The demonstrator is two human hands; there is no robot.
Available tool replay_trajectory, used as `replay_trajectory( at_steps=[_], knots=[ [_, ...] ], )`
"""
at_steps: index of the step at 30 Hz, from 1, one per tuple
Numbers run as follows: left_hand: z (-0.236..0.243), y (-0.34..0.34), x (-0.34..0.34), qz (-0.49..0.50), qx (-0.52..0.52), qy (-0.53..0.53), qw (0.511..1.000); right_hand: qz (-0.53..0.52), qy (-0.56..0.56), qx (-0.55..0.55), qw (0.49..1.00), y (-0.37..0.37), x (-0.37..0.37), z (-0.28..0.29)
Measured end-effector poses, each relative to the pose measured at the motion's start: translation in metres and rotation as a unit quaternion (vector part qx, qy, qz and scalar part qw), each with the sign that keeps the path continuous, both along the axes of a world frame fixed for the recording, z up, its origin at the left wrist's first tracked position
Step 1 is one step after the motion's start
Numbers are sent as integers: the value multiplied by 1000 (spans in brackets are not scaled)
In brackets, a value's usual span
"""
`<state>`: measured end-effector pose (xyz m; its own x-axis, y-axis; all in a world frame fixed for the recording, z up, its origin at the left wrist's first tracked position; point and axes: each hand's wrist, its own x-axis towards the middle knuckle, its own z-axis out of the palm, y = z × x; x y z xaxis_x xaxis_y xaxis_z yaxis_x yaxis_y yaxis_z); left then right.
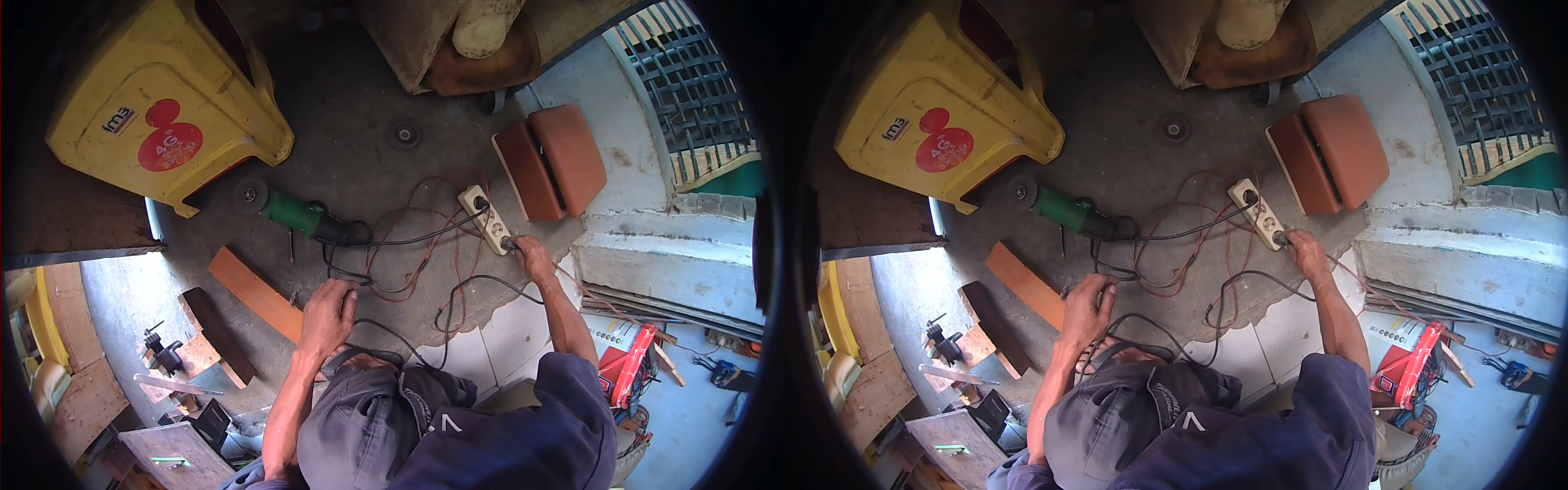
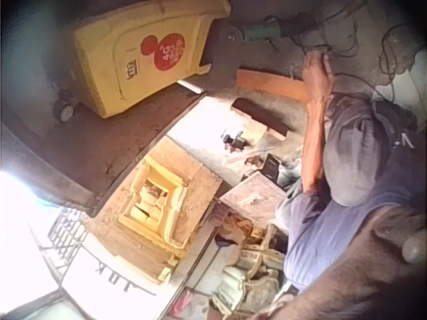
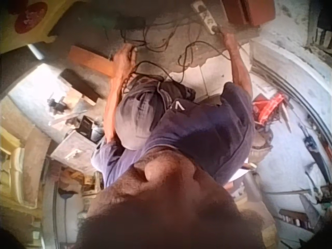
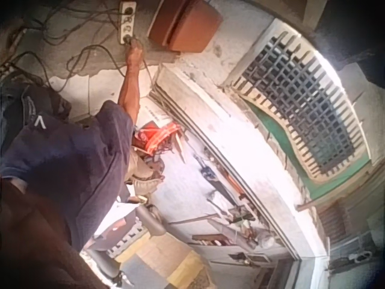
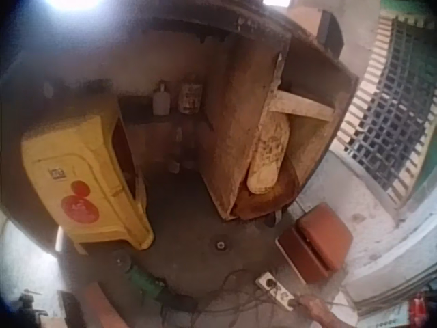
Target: The person uses a table saw to cut a rectangular wooden block into several smaller pieces, moving the block across the blade by hand and setting the cut pieces aside.
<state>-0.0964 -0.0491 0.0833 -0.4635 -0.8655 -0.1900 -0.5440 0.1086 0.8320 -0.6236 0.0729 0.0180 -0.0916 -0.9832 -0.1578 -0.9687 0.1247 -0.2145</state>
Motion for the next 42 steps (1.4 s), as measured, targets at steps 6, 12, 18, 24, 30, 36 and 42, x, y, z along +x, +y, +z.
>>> replay_trajectory(
  at_steps=[6,12,18,24,30,36,42],
  knots=[
    [2,2,-5,-2,-23,-5,1000,27,42,40,998,-3,-7,-9],
    [0,13,22,-59,-42,-55,996,28,-9,86,996,-24,-2,-14],
    [22,17,104,-233,-39,-209,949,-5,-33,128,991,-37,-11,-11],
    [-7,39,179,7,101,-297,949,-19,59,120,991,-39,-6,-11],
    [-88,16,122,432,252,-225,836,-23,38,-206,977,-87,189,23],
    [-93,4,114,438,269,-66,855,131,-316,-14,940,-119,405,85],
    [51,12,230,274,307,359,838,100,-594,146,785,-165,491,120]
  ],
)
